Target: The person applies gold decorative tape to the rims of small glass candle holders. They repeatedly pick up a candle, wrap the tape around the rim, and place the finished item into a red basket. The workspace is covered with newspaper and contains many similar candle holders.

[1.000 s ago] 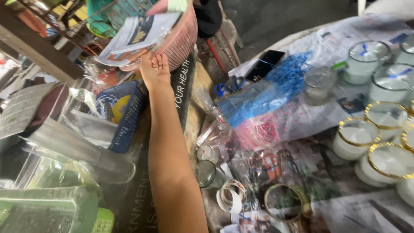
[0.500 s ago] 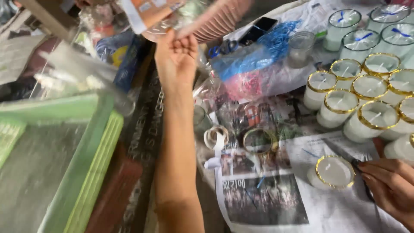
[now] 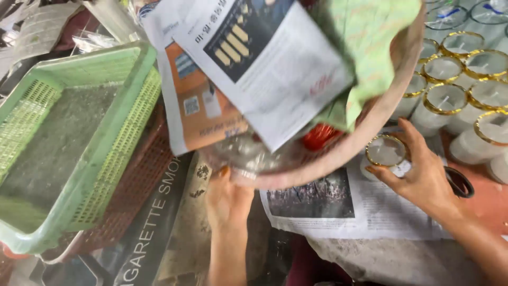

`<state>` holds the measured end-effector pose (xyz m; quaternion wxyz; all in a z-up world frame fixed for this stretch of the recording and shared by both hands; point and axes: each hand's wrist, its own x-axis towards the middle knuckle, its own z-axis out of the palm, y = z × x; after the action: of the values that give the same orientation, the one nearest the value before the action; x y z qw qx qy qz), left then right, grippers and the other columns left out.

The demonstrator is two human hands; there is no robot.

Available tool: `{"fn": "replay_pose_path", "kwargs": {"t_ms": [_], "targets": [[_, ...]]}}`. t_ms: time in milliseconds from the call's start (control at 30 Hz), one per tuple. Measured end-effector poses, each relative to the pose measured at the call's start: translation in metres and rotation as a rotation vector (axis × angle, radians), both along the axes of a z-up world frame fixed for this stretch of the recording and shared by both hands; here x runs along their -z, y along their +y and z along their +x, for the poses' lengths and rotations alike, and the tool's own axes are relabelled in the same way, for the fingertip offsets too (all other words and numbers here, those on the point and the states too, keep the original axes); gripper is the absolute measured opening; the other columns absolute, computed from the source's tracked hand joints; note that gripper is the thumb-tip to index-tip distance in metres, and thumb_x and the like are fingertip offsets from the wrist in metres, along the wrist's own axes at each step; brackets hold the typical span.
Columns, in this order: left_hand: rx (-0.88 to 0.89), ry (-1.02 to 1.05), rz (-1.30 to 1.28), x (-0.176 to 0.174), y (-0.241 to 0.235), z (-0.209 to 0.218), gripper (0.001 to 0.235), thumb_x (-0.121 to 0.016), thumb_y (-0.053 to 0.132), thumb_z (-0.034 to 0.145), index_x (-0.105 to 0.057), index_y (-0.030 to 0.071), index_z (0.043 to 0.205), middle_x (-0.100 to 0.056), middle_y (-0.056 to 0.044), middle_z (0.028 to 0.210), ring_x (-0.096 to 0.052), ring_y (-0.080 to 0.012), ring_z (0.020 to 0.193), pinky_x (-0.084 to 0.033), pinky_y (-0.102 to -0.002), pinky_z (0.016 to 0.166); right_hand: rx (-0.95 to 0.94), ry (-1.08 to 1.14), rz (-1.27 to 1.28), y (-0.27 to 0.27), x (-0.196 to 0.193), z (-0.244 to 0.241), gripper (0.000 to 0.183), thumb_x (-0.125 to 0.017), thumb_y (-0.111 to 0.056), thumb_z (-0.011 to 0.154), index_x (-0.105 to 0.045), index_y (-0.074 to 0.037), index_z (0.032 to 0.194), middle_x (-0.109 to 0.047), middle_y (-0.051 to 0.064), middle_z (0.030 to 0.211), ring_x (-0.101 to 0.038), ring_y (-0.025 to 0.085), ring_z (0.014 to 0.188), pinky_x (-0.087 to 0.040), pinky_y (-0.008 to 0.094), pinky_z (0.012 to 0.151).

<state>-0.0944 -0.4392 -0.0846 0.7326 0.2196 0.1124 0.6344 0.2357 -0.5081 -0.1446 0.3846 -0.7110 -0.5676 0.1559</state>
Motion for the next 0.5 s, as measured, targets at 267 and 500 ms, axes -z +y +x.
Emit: {"fn": "replay_pose_path", "kwargs": {"t_ms": [267,500], "targets": [[0.091,0.166,0.068,0.049,-0.068,-0.026,0.069,-0.074,0.010,0.089,-0.041,0.006,0.150,-0.054,-0.019,0.146,-0.053,-0.0381,0.132,-0.044,-0.057,0.111,0.003,0.117,0.062,-0.001,0.016,0.032,0.083,-0.078,-0.016,0.071,-0.046,0.001,0.145,-0.066,0.021,0.128,-0.063,0.035,0.110,-0.050,0.049,0.081],[0.199,0.141,0.110,0.085,-0.093,-0.046,0.061,-0.076,0.010,0.094,-0.045,0.004,0.147,-0.060,-0.018,0.140,-0.059,-0.0355,0.127,-0.048,-0.056,0.109,-0.146,0.344,0.156,0.000,0.010,0.027,0.107,-0.083,-0.009,0.058,-0.037,0.005,0.154,-0.056,0.021,0.146,-0.055,0.031,0.132,-0.050,0.043,0.105]]}}
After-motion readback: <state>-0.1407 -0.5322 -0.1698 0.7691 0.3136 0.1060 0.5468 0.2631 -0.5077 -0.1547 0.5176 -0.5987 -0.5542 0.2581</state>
